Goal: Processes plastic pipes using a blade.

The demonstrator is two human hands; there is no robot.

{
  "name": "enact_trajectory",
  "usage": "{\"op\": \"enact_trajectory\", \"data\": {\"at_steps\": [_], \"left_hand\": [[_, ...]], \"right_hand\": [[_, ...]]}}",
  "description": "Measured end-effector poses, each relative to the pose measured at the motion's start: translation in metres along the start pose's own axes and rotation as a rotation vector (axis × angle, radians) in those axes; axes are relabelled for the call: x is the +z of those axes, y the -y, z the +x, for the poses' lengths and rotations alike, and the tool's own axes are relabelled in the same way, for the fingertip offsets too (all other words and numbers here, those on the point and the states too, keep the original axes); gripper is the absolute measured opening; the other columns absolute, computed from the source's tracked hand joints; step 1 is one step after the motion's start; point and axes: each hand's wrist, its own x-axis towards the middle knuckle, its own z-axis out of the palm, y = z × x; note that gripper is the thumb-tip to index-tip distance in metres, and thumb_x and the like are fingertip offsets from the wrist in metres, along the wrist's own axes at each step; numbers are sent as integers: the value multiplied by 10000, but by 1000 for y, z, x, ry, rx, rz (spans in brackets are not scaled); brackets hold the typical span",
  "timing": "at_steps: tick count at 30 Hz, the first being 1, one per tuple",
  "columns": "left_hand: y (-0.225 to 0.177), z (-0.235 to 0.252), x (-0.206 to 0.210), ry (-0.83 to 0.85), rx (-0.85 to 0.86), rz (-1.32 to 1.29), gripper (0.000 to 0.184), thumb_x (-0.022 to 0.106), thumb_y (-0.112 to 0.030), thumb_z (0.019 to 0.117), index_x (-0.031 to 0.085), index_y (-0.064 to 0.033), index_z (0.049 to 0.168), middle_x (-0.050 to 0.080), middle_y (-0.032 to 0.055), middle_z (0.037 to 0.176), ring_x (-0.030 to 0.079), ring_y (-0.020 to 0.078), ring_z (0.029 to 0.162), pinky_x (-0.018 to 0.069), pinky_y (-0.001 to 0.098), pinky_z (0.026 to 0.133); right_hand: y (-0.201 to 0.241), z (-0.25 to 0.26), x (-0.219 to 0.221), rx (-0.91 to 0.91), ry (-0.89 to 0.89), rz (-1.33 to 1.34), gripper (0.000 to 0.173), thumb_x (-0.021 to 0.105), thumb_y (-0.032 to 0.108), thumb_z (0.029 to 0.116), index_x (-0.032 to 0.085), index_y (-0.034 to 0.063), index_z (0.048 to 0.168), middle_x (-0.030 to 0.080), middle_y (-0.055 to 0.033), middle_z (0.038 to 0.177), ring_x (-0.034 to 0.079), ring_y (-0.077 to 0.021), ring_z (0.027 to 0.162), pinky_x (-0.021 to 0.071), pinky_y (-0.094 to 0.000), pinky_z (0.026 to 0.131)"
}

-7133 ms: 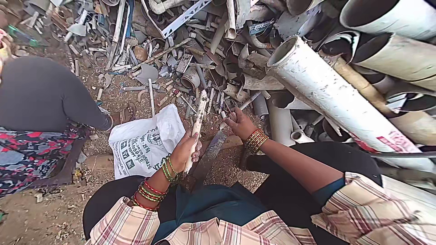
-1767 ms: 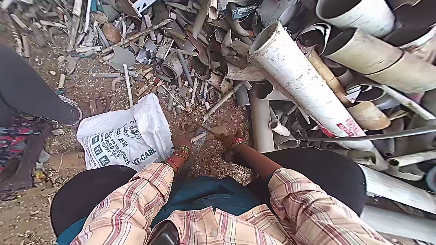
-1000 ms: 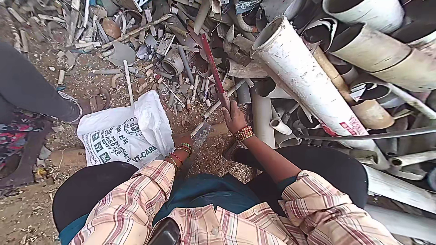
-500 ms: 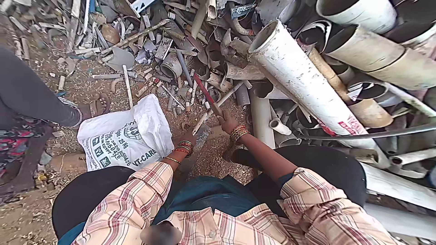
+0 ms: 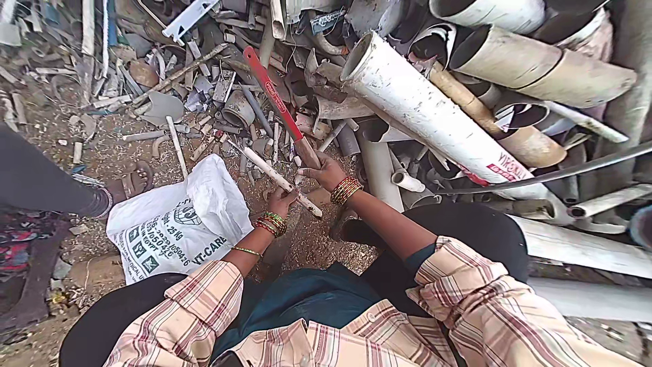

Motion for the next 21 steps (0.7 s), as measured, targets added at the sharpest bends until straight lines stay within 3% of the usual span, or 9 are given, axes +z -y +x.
{"op": "enact_trajectory", "data": {"at_steps": [2, 4, 7, 11, 17, 19, 21], "left_hand": [[-1, -4, 4, 1, -1, 32, 307, 640, 13, 972, 532, 90, 1248, 610, 125, 1015, 577, 90, 756, 502, 231, 678], [0, -7, 7, -6, -1, 90, 383, 693, 3, 940, 528, 96, 1273, 625, 152, 1044, 601, 98, 761, 524, 240, 683], [-7, -18, 14, 17, -4, 210, 406, 717, -42, 940, 538, 110, 1271, 645, 169, 1032, 631, 94, 754, 549, 242, 707], [-20, -31, 19, 111, -71, 277, 381, 610, -112, 1027, 493, 110, 1313, 633, 145, 1001, 627, 72, 699, 553, 229, 677], [-27, -37, 24, 83, -149, 163, 319, 530, -74, 1060, 485, 118, 1309, 627, 173, 1007, 668, 122, 734, 582, 258, 705], [-30, -39, 21, 196, -154, 469, 383, 510, -165, 1084, 493, 129, 1329, 624, 216, 1096, 687, 166, 823, 587, 287, 787], [-49, -49, 24, 424, -153, 1042, 496, 460, -332, 1104, 566, 115, 1292, 641, 264, 1196, 674, 286, 1060, 509, 417, 984]], "right_hand": [[2, 0, 4, -25, 63, -11, 529, 761, 32, 894, 533, -59, 1363, 658, -219, 1198, 642, -246, 1069, 497, -425, 985], [-2, 1, 10, -36, 137, -10, 583, 768, 5, 877, 508, -54, 1395, 661, -234, 1239, 661, -276, 1124, 503, -441, 1024], [0, 0, 15, -28, 202, -117, 568, 776, 22, 874, 522, -46, 1378, 676, -230, 1198, 667, -309, 1099, 501, -490, 1010], [-1, 4, 11, -44, 217, -182, 445, 745, 16, 892, 554, -43, 1289, 695, -208, 1063, 675, -291, 960, 522, -484, 912], [-3, 4, 16, 35, 350, -152, 604, 757, 56, 907, 463, -25, 1429, 654, -237, 1202, 654, -313, 1077, 503, -503, 978], [-1, 4, 15, 44, 376, -199, 604, 765, 55, 901, 474, -37, 1423, 649, -252, 1216, 651, -334, 1102, 491, -517, 1005], [1, 6, 10, 58, 400, -235, 582, 754, 50, 911, 475, -32, 1415, 656, -228, 1176, 656, -297, 1045, 508, -483, 964]]}}
